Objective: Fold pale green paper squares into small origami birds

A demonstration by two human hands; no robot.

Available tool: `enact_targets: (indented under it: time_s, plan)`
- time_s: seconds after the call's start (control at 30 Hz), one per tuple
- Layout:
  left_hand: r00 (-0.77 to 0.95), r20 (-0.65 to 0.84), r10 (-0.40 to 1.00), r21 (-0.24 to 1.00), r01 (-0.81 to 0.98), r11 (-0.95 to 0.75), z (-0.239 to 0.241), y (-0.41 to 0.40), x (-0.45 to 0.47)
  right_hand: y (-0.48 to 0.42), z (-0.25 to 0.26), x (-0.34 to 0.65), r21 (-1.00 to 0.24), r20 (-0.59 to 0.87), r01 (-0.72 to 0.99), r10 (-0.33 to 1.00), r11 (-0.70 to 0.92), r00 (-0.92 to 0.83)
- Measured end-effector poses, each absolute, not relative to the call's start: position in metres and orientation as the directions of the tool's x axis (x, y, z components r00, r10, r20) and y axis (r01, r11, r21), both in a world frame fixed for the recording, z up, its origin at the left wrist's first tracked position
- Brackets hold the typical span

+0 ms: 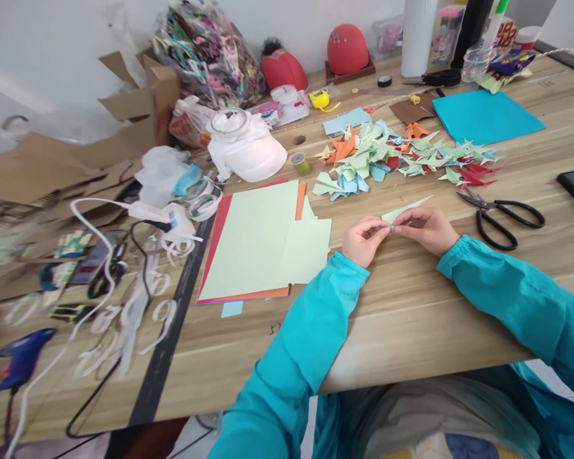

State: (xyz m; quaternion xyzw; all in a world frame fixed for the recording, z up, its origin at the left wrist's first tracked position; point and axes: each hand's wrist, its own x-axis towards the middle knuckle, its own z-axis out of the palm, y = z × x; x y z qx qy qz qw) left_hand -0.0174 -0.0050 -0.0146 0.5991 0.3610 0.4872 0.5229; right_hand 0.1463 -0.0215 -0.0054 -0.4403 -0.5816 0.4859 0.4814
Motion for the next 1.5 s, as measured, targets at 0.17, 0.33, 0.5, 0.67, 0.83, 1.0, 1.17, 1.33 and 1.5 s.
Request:
enact_targets:
  time_s: [0.17, 0.33, 0.5, 0.67, 0.83, 1.0, 1.17, 1.33, 1.5]
  plan:
    - [0.256, 0.235, 0.938, 0.972, -0.058, -0.228, -0.0156, -0.0057, -0.0170, -0.0214, -0.0046, 0.1449, -0.987, 0.158, 0.025, 0.981, 0.161, -0.113]
    - [0.264, 0.237, 0.935, 0.971, -0.044, -0.233, -0.0172, -0.0054, -0.0170, -0.0213, -0.0055, 0.1431, -0.989, 0.151, -0.017, 0.985, 0.150, -0.082]
    - [0.254, 0.171, 0.952, 0.985, -0.065, -0.160, -0.0135, -0.0080, -0.0154, -0.0225, -0.0042, 0.1418, -0.987, 0.149, -0.077, 0.987, 0.144, -0.067]
    - [0.245, 0.078, 0.966, 0.996, -0.066, -0.064, -0.0104, -0.0092, -0.0145, -0.0225, -0.0035, 0.1418, -0.990, 0.141, -0.030, 0.989, 0.140, -0.037]
    - [0.242, 0.035, 0.970, 0.997, -0.073, -0.018, -0.0124, -0.0069, -0.0143, -0.0214, -0.0053, 0.1416, -0.990, 0.140, -0.017, 0.990, 0.140, -0.012]
    - [0.265, 0.047, 0.963, 0.997, -0.076, -0.028, -0.0134, -0.0067, -0.0139, -0.0219, -0.0028, 0.1418, -0.995, 0.099, -0.019, 0.995, 0.098, -0.003]
    - [0.274, 0.082, 0.958, 0.996, -0.060, -0.068, -0.0134, -0.0072, -0.0137, -0.0218, -0.0009, 0.1422, -0.998, 0.067, -0.017, 0.998, 0.067, 0.009]
    - [0.263, 0.194, 0.945, 0.981, -0.027, -0.194, -0.0155, -0.0062, -0.0141, -0.0214, -0.0019, 0.1425, -0.998, 0.059, -0.010, 0.998, 0.059, 0.037]
    - [0.262, 0.189, 0.946, 0.981, -0.009, -0.193, -0.0148, -0.0064, -0.0141, -0.0217, -0.0018, 0.1426, -0.999, 0.049, -0.009, 0.999, 0.049, 0.015]
